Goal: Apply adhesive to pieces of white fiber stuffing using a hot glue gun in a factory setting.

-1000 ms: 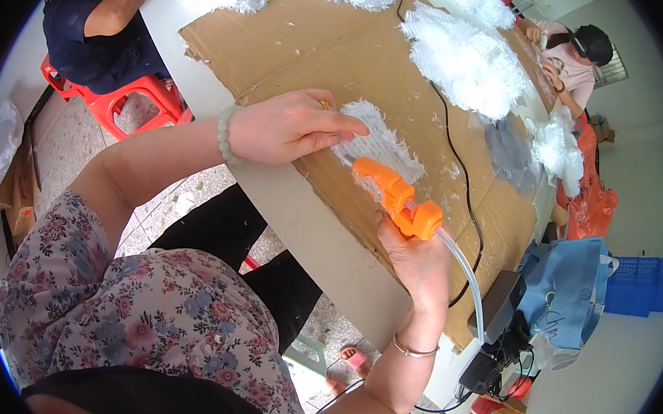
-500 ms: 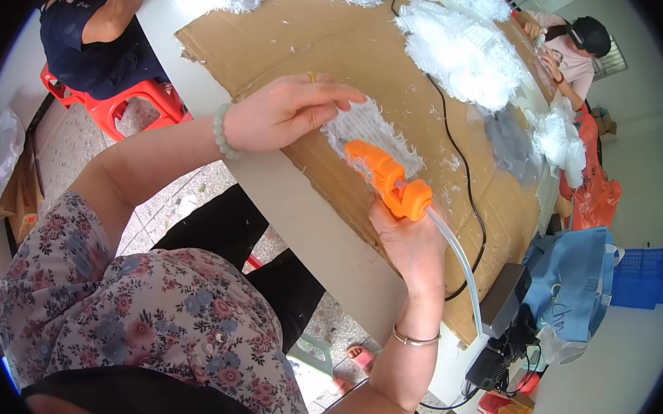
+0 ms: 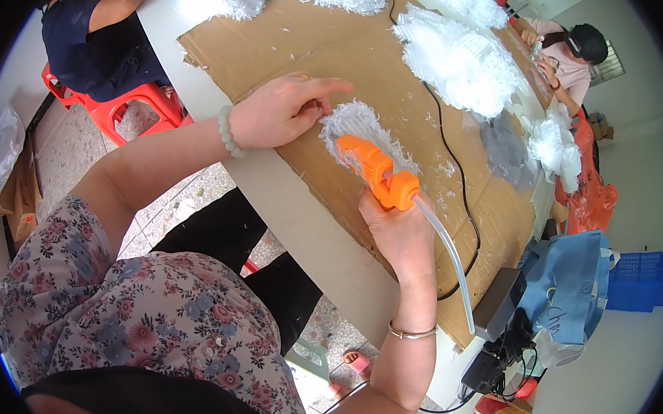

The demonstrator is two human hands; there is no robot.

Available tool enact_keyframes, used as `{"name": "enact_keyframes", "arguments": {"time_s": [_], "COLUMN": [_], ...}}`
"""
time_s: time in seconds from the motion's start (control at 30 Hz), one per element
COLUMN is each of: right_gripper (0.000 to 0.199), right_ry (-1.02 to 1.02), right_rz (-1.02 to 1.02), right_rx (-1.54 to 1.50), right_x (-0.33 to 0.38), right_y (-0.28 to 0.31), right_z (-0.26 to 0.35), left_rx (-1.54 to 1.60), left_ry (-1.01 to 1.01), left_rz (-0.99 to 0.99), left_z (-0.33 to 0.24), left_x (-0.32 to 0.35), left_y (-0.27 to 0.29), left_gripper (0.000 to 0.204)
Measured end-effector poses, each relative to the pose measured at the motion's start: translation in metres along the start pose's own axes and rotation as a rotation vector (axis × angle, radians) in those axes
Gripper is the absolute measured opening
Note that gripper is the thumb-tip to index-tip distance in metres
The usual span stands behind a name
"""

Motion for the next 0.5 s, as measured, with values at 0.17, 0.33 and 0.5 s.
{"name": "enact_keyframes", "arguments": {"time_s": [0.17, 0.33, 0.5], "right_gripper": [0.022, 0.021, 0.021], "right_ry": [-0.028, -0.015, -0.050], "right_rz": [-0.009, -0.042, -0.043], "right_rx": [-0.060, -0.152, -0.108], "right_x": [-0.004, -0.009, -0.013], "right_y": [0.000, 0.001, -0.003], "right_z": [0.000, -0.003, -0.003], "left_rx": [-0.004, -0.014, -0.007], "left_ry": [-0.021, -0.022, -0.008], "left_rz": [-0.014, -0.034, -0.023], "left_z": [-0.002, -0.002, -0.001], "left_x": [-0.001, -0.001, -0.001], "left_y": [0.001, 0.002, 0.001], "left_gripper": [0.048, 0.046, 0.045]}}
Point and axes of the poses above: each hand's wrist, its own x-axis away from the middle knuckle, its own y-axis out of the back of the hand, z = x × y, the point moved 7 cm from there along -x, towards the middle knuckle, and after that the axes turned 10 degrees about -y, right-handed, at the moved point
